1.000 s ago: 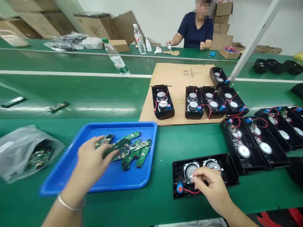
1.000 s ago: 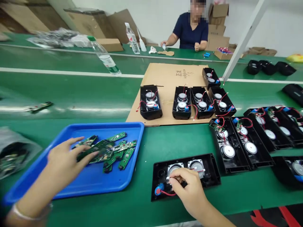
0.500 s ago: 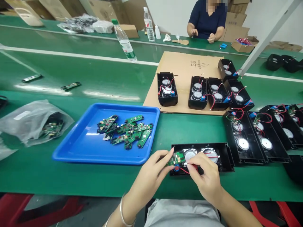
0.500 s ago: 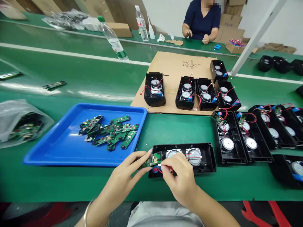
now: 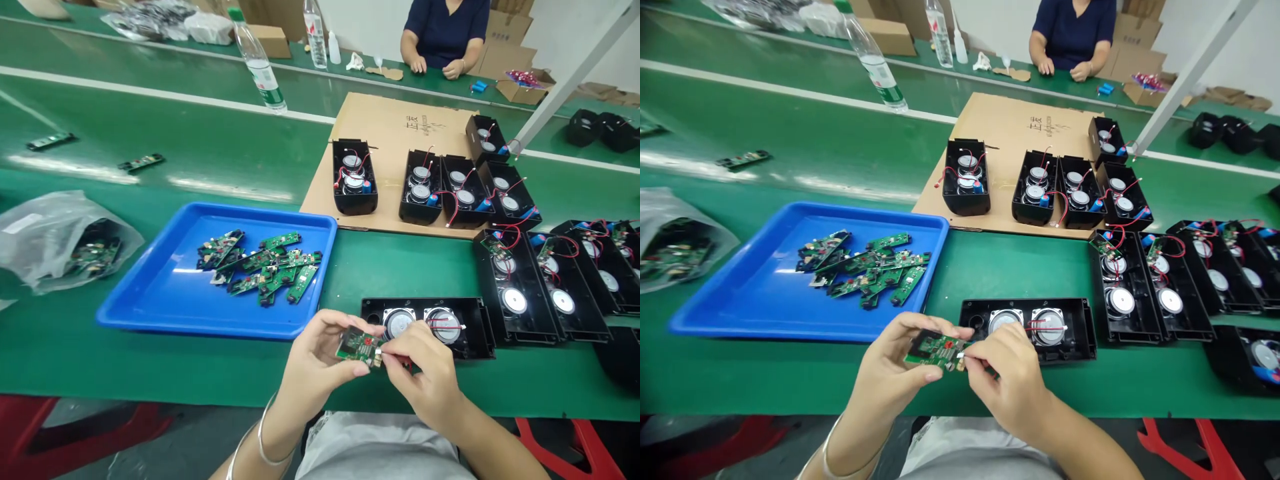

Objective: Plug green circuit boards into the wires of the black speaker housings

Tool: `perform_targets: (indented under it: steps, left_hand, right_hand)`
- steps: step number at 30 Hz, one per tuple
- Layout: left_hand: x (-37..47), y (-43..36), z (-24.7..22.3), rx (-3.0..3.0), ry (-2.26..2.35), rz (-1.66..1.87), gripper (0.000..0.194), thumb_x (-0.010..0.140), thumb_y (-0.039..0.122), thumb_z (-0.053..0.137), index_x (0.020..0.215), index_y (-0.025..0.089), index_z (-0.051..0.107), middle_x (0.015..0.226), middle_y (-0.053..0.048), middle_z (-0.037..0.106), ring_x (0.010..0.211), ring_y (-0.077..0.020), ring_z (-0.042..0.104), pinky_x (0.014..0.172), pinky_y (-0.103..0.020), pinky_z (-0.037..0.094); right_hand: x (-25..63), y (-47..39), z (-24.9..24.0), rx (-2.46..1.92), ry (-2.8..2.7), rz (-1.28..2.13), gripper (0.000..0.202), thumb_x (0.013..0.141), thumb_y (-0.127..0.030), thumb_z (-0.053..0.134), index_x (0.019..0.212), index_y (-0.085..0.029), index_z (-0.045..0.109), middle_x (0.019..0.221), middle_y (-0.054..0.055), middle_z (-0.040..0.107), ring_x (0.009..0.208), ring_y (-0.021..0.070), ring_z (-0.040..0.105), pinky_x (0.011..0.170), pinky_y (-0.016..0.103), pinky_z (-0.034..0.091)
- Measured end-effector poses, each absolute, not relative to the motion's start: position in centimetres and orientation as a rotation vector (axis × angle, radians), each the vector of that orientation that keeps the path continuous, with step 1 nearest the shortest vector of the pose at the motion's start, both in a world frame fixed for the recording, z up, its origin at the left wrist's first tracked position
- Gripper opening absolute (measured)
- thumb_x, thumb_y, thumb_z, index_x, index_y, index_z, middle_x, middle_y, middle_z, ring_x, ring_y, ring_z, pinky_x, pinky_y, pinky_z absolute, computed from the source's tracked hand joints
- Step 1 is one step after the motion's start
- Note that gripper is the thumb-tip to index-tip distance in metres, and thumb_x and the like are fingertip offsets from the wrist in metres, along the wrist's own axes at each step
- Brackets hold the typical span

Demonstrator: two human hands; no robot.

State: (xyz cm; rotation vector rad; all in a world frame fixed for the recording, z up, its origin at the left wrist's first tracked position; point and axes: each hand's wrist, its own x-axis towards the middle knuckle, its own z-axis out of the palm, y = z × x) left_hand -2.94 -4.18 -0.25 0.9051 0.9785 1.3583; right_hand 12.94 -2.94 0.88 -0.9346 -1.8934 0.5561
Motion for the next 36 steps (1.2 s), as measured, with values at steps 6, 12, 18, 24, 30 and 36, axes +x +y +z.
perform_targets:
  steps: [6,12,18,24,30,36]
  left_hand:
    - [-3.2,-3.3,0.5,0.581,0.908,1.136,0.041,0.043,0.035,0.090,0.073,0.017,0.068,0.062,-0.001,0.071,0.057,-0.0154,0.067,0.053,-0.021,0.055]
    - [-3.2,-3.2,0.2,0.593,0.918,1.062,0.039,0.044,0.039,0.088,0.070,0.017,0.070,0.056,0.000,0.069,0.055,-0.0159,0.065,0.056,-0.024,0.054]
    - [-3.1,-3.2,0.5,0.568,0.999,1.020,0.034,0.042,0.032,0.090,0.066,0.017,0.070,0.052,0.002,0.065,0.052,-0.0146,0.063,0.049,-0.022,0.053]
    - [-3.0,-3.0,1.3,0.593,0.980,0.964,0.024,0.045,0.020,0.087,0.058,0.017,0.067,0.054,0.003,0.061,0.044,-0.0113,0.056,0.044,-0.022,0.053]
    - [-5.2,-2.3,1.2,0.568,1.066,1.023,0.035,0.048,0.020,0.087,0.080,0.021,0.073,0.071,-0.002,0.072,0.062,-0.0181,0.067,0.054,-0.026,0.057]
    - [-7.4,-2.6,0.6,0.672,1.084,1.003,0.027,0.054,0.028,0.085,0.078,0.024,0.074,0.073,-0.003,0.071,0.063,-0.0199,0.067,0.052,-0.026,0.057]
  right_hand:
    - [13.0,-2.9,0.7,-0.860,-2.007,0.391,0.015,0.089,-0.007,0.047,0.086,-0.016,0.059,0.062,0.000,0.055,0.058,0.0126,0.044,0.059,0.029,0.038]
    - [13.3,-2.3,1.0,-0.807,-2.134,0.357,0.017,0.090,-0.008,0.046,0.093,-0.014,0.062,0.062,0.000,0.054,0.057,0.0127,0.043,0.056,0.029,0.036]
    - [13.9,-2.1,0.7,-0.687,-2.269,0.292,0.022,0.093,-0.009,0.040,0.104,-0.008,0.059,0.065,0.004,0.056,0.059,0.0146,0.044,0.054,0.031,0.034]
    - [13.6,-1.6,0.8,-0.675,-2.239,0.358,0.022,0.092,-0.008,0.040,0.101,-0.012,0.061,0.060,0.001,0.057,0.055,0.0131,0.045,0.052,0.029,0.036]
    - [15.5,-1.1,1.2,-0.884,-2.646,0.259,0.068,0.073,-0.052,0.069,0.127,-0.017,0.047,0.131,0.020,0.050,0.123,0.0352,0.041,0.098,0.061,0.032]
    - [15.7,-1.1,-0.3,-1.109,-2.810,0.232,0.078,0.069,-0.029,0.077,0.135,-0.012,0.038,0.133,0.018,0.049,0.126,0.0402,0.036,0.099,0.069,0.025]
